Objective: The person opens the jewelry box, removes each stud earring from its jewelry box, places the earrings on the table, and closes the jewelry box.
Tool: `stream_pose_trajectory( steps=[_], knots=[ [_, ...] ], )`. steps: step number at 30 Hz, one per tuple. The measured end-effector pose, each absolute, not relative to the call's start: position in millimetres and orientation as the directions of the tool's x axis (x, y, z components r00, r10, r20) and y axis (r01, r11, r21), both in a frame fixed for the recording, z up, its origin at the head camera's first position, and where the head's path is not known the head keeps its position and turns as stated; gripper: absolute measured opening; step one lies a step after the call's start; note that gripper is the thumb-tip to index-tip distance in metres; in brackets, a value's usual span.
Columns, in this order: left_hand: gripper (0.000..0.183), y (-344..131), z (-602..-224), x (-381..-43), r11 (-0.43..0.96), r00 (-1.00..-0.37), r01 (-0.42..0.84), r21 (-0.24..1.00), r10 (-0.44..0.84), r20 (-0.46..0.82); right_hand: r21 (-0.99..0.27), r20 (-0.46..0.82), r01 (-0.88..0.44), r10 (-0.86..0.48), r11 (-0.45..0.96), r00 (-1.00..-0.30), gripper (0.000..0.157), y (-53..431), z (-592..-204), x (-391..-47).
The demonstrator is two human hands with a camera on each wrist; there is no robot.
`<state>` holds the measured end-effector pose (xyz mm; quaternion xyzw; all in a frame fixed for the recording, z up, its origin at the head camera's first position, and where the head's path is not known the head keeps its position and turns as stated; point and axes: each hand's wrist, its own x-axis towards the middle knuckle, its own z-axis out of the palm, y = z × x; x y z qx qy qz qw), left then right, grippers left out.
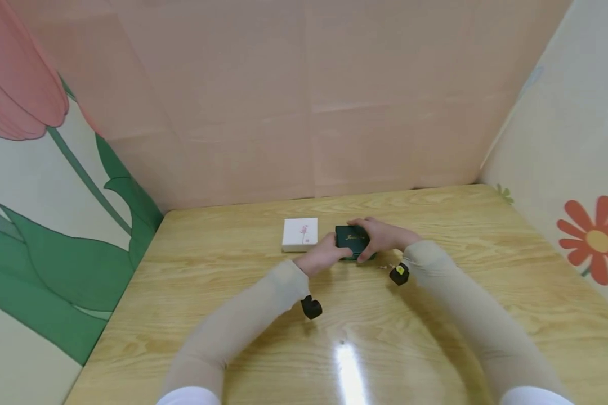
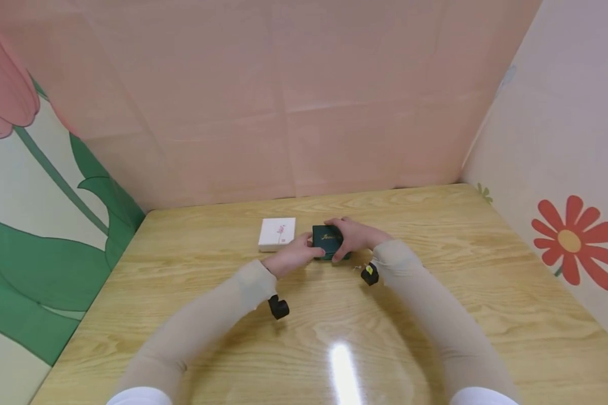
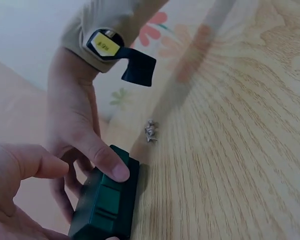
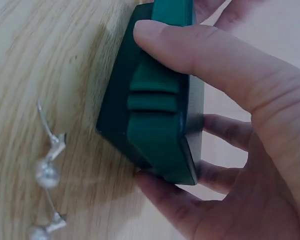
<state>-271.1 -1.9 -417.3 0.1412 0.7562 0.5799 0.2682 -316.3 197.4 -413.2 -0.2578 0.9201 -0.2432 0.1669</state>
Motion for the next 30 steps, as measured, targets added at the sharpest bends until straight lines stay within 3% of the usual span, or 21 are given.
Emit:
stream_pose_trajectory(
  steps=[7,14,21,30],
  knots=[
    [0.063,-10.2,-407.5,-267.4,0.254,-0.870,-0.158,0.954,0.421,-0.256,-0.525,-0.157,-0.404,-0.551,0.749,-0.819,0.101,197.1,-404.9,-313.1],
    [0.064,-34.5,-372.9,-253.1,0.151,-0.892,-0.137,0.979,0.411,-0.189,-0.554,-0.067,-0.438,-0.563,0.708,-0.824,0.101,190.4,-366.3,-296.9],
    [0.058,-64.7,-357.9,-233.6,0.145,-0.851,-0.179,0.973,0.474,-0.227,-0.448,-0.017,-0.536,-0.607,0.715,-0.795,0.101,171.2,-347.4,-268.4],
    [0.050,-87.8,-379.0,-219.5,0.198,-0.760,-0.173,0.965,0.596,-0.259,-0.495,-0.113,-0.526,-0.651,0.692,-0.751,0.097,152.3,-375.1,-246.5]
  ],
)
